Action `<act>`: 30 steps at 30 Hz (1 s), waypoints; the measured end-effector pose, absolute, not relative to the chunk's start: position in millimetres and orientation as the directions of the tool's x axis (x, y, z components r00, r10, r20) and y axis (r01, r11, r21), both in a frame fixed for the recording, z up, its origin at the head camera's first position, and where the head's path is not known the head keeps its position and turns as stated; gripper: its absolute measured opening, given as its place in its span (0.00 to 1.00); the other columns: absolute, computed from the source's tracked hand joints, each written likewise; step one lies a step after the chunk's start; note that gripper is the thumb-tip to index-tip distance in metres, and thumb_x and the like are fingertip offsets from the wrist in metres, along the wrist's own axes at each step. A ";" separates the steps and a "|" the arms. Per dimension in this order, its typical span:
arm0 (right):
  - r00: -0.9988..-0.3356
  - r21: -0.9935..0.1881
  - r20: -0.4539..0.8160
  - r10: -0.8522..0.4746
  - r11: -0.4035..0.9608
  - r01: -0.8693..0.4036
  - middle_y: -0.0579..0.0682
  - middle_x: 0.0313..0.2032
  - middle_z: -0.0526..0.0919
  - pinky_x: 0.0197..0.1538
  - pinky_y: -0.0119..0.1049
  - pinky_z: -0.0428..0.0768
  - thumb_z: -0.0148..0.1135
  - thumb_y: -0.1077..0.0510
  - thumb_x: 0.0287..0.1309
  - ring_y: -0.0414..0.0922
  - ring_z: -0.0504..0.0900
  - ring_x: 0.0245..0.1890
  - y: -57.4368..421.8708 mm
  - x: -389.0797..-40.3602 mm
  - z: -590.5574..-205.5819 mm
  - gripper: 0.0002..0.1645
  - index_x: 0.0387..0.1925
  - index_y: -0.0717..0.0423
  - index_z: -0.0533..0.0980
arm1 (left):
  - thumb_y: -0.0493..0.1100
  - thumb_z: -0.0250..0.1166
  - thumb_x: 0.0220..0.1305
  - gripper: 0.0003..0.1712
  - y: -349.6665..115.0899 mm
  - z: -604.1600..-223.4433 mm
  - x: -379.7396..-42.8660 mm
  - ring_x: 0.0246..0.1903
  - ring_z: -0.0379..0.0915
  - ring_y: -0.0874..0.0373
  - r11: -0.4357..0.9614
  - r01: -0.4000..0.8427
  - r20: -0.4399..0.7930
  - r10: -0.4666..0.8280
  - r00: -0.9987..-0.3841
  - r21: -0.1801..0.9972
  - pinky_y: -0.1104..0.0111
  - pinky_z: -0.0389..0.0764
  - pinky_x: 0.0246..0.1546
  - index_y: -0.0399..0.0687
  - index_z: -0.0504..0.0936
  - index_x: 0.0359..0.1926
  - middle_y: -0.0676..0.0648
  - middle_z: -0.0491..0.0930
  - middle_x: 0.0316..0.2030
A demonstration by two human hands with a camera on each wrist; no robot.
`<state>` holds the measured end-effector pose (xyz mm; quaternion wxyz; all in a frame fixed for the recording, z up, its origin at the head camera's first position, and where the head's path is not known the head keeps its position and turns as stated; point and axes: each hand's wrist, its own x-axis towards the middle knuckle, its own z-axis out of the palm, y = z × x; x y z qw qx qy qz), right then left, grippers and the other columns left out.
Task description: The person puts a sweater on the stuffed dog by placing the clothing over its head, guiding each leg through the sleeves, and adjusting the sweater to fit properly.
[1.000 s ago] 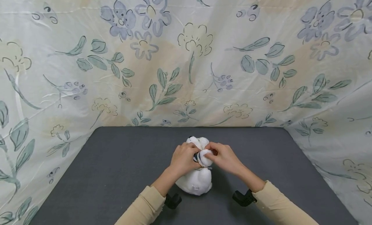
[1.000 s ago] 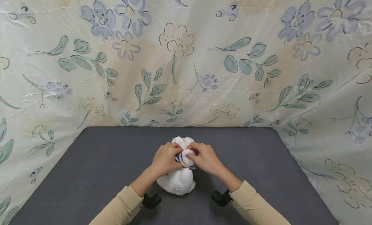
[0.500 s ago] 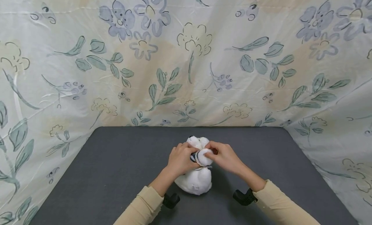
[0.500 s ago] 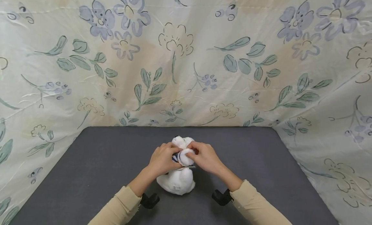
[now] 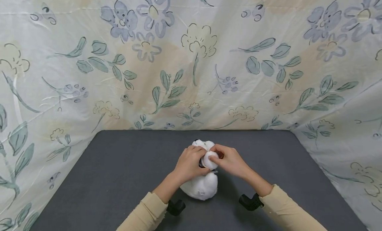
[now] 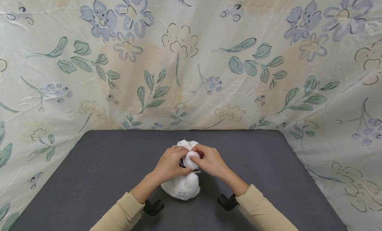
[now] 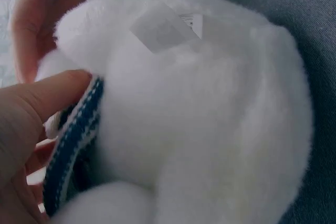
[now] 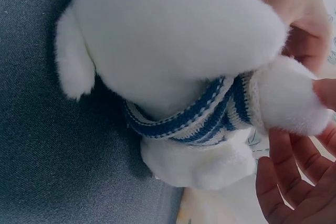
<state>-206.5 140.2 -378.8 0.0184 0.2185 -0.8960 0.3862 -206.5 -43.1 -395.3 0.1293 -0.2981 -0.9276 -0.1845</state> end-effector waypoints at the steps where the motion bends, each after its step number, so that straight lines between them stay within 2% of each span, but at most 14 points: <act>1: -0.905 -0.686 0.201 -0.375 0.606 -0.404 0.41 0.23 0.74 0.25 0.31 0.71 0.61 0.53 0.57 0.39 0.70 0.22 140.2 -206.4 -378.6 0.02 0.34 0.43 0.76 | 0.57 0.71 0.46 0.22 -42.5 -394.3 -206.5 0.47 0.71 0.54 0.743 0.608 0.352 0.510 -0.785 0.281 0.58 0.71 0.48 0.52 0.80 0.40 0.54 0.79 0.42; 4: -0.902 -0.683 0.209 -0.377 0.604 -0.411 0.41 0.23 0.74 0.25 0.31 0.70 0.61 0.54 0.57 0.39 0.70 0.22 140.2 -206.4 -378.8 0.02 0.34 0.43 0.76 | 0.55 0.72 0.45 0.19 -41.0 -392.9 -207.5 0.43 0.73 0.56 0.729 0.606 0.343 0.508 -0.790 0.319 0.60 0.71 0.46 0.53 0.79 0.35 0.55 0.80 0.36; 7: -0.898 -0.673 0.221 -0.381 0.607 -0.423 0.40 0.23 0.74 0.25 0.31 0.70 0.60 0.53 0.57 0.39 0.70 0.22 140.4 -206.5 -379.2 0.02 0.34 0.44 0.77 | 0.57 0.73 0.44 0.20 -40.7 -393.1 -209.3 0.40 0.73 0.57 0.742 0.584 0.318 0.495 -0.808 0.329 0.62 0.71 0.42 0.53 0.80 0.35 0.56 0.80 0.33; 11: -0.893 -0.664 0.232 -0.386 0.608 -0.435 0.40 0.22 0.73 0.24 0.30 0.69 0.61 0.53 0.57 0.38 0.69 0.21 140.5 -206.2 -379.5 0.04 0.33 0.47 0.77 | 0.59 0.73 0.43 0.23 -41.4 -395.0 -211.9 0.41 0.73 0.57 0.767 0.570 0.305 0.490 -0.817 0.294 0.60 0.71 0.42 0.54 0.82 0.38 0.57 0.81 0.35; 16: -0.889 -0.660 0.241 -0.389 0.606 -0.444 0.41 0.20 0.71 0.23 0.29 0.68 0.62 0.56 0.56 0.37 0.68 0.19 138.9 -204.2 -378.3 0.02 0.31 0.46 0.76 | 0.58 0.73 0.42 0.25 -43.1 -398.0 -213.6 0.43 0.72 0.57 0.786 0.558 0.305 0.480 -0.822 0.266 0.59 0.70 0.45 0.55 0.83 0.42 0.57 0.82 0.38; 30: -0.876 -0.654 0.279 -0.393 0.590 -0.473 0.40 0.19 0.70 0.22 0.30 0.67 0.61 0.53 0.57 0.37 0.66 0.18 139.7 -203.4 -381.5 0.04 0.31 0.48 0.77 | 0.57 0.73 0.43 0.25 -46.7 -395.7 -214.7 0.45 0.71 0.55 0.820 0.485 0.197 0.444 -0.874 0.305 0.57 0.67 0.46 0.56 0.82 0.44 0.57 0.81 0.40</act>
